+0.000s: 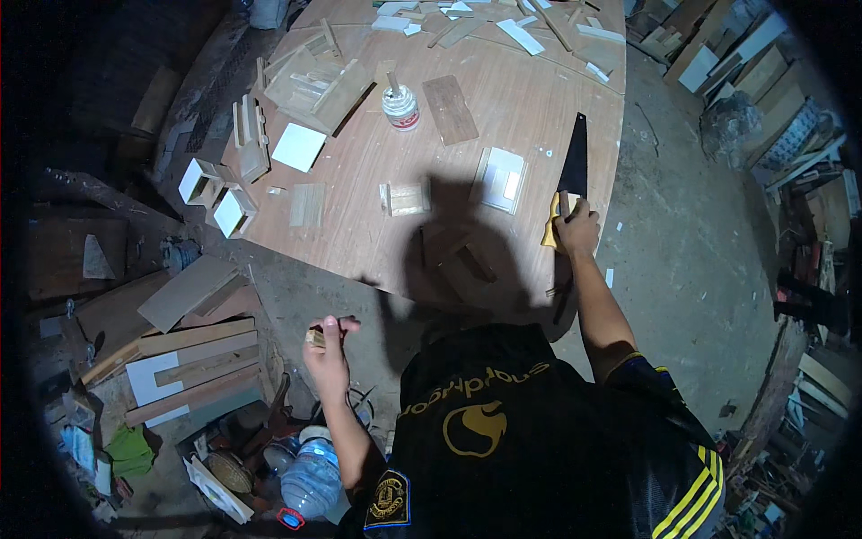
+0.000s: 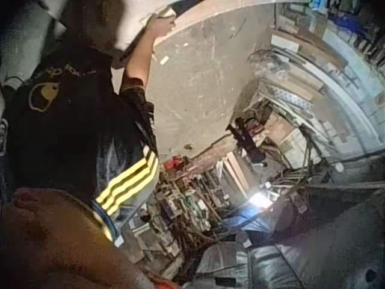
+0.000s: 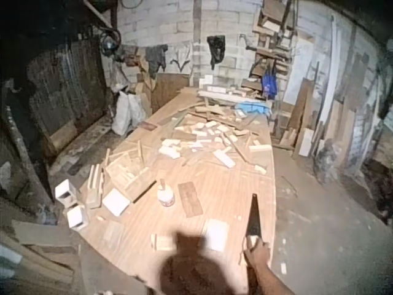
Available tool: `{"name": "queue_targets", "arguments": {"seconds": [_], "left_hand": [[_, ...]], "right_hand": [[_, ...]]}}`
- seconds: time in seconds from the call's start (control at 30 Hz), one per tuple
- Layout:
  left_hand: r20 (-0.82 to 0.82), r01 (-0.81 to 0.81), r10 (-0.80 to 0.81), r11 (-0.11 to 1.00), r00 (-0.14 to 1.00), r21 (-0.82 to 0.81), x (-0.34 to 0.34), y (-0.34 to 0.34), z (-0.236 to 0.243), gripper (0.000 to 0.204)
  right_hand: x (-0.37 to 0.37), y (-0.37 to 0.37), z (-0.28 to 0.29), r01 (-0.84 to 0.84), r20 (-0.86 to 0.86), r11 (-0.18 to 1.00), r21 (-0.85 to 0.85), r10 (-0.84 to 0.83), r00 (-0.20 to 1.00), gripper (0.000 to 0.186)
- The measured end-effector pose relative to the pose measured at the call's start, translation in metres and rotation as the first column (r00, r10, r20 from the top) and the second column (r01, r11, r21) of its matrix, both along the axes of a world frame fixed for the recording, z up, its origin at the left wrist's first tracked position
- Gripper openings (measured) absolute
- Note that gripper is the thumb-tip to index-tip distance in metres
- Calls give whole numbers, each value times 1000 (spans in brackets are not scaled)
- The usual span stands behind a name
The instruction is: Sawing, sanding, and gluing small wooden pieces for a project.
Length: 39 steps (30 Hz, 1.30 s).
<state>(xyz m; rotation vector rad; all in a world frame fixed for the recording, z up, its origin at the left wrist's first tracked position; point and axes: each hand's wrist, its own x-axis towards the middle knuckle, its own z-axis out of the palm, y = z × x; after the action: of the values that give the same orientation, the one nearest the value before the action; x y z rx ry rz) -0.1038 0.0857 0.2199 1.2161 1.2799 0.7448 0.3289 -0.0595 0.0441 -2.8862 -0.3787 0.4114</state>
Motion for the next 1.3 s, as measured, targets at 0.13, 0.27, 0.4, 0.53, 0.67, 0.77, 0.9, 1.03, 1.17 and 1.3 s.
{"name": "queue_targets", "arguments": {"seconds": [0.13,0.27,0.4,0.53,0.67,0.77,0.9,1.03,1.17,1.3], "left_hand": [[194,16,-14,1000,981,-5,14,-26,8,12],[-62,71,-63,990,996,125,-9,-53,-5,16],[-59,54,-65,985,996,-165,22,-70,8,24],[435,297,-262,955,862,-13,45,-92,12,34],[211,443,-436,896,875,14,65,-113,46,40],[69,471,-475,879,877,71,77,-126,52,45],[196,373,-407,908,892,190,81,-136,52,42],[29,396,-414,886,910,241,80,-142,64,46],[38,422,-438,883,898,206,76,-144,57,46],[353,337,-350,936,868,100,73,-148,50,44]], "right_hand": [[11,-14,-18,21,69,924,383,-51,996,65],[-27,-3,24,491,-588,479,727,66,806,46],[-53,-21,38,455,-533,278,846,465,707,50],[-110,-38,99,326,-527,414,850,661,534,54],[-141,-34,199,127,-298,269,955,876,379,52],[-140,-28,209,-110,144,-110,988,908,394,49],[-144,-24,229,-349,311,-197,916,899,308,61],[-155,-34,251,-330,335,-238,914,901,277,55],[-159,-30,243,-618,410,-119,777,840,354,54],[-157,-27,253,-485,416,-173,857,789,453,53]]}}
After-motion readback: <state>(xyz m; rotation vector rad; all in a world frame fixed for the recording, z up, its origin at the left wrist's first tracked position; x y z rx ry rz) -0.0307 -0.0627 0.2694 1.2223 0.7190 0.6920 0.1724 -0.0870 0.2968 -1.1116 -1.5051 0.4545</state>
